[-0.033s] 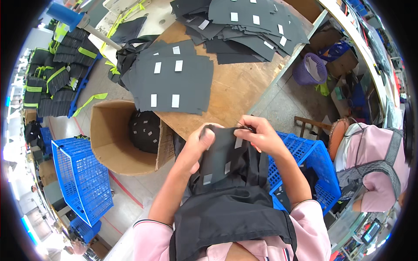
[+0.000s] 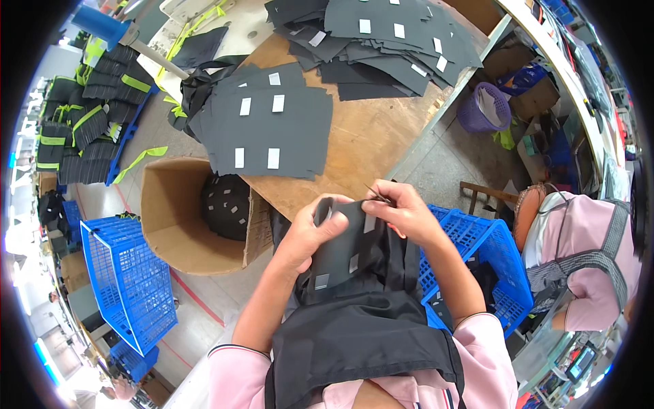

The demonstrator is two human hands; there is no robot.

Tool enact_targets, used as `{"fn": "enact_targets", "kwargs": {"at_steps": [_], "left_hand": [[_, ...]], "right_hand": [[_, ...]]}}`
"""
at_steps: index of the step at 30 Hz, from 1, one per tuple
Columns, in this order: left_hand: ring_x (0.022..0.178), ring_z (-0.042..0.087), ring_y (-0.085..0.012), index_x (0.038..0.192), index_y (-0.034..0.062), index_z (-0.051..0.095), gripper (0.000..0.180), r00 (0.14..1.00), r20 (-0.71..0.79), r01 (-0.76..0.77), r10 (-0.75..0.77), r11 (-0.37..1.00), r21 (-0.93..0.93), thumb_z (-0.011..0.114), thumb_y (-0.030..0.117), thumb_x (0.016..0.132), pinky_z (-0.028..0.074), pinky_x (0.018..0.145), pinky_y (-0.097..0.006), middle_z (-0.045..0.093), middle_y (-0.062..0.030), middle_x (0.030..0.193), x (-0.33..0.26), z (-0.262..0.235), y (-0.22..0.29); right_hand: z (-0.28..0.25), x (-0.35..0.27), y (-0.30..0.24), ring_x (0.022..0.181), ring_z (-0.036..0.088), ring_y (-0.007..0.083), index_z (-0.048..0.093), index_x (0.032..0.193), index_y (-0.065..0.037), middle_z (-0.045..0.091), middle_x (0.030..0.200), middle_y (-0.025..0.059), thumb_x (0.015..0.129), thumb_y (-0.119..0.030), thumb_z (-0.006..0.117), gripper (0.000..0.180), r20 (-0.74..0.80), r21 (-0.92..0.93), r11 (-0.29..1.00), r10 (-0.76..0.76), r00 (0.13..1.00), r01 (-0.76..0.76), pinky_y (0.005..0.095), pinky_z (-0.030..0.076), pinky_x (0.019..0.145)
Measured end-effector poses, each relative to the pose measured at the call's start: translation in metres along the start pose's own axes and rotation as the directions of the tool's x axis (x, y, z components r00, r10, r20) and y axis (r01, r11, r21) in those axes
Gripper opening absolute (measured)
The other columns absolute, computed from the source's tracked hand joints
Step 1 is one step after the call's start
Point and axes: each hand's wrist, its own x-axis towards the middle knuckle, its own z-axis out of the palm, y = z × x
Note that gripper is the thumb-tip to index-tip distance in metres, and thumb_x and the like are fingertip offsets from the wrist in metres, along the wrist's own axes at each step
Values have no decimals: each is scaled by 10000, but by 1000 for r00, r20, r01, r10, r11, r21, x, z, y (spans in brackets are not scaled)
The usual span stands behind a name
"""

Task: The person is inspecting and cleaning small black rectangular parts with white labels in a factory setting.

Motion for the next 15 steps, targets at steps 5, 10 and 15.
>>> {"fn": "enact_targets", "kwargs": {"at_steps": [5, 10, 15], "left_hand": [[799, 599, -134, 1034, -11, 589, 360, 999, -28, 30, -28, 998, 54, 715, 217, 786, 485, 717, -266, 627, -64, 903, -1, 3, 6], [836, 616, -161, 1031, -31, 592, 325, 995, -7, 97, -98, 993, -65, 691, 176, 800, 495, 747, -286, 638, -89, 946, -3, -1, 8], [839, 607, -156, 1048, -22, 588, 318, 998, 11, 66, -66, 998, -4, 680, 166, 809, 494, 744, -287, 630, -82, 954, -6, 3, 9]], "right_hand": [[30, -12, 26, 676, 525, 139, 538, 992, -16, 527, 841, 71, 777, -57, 663, 252, -436, -150, 933, -358, 826, 326, 239, 433, 624], [26, -41, 30, 633, 555, 224, 576, 1015, -59, 545, 877, 93, 697, 6, 691, 344, -335, -523, 778, -564, 755, 348, 298, 453, 551], [23, -30, 19, 615, 561, 234, 596, 1002, -67, 544, 822, 85, 677, -7, 705, 348, -271, -612, 689, -644, 715, 389, 304, 451, 543]]}}
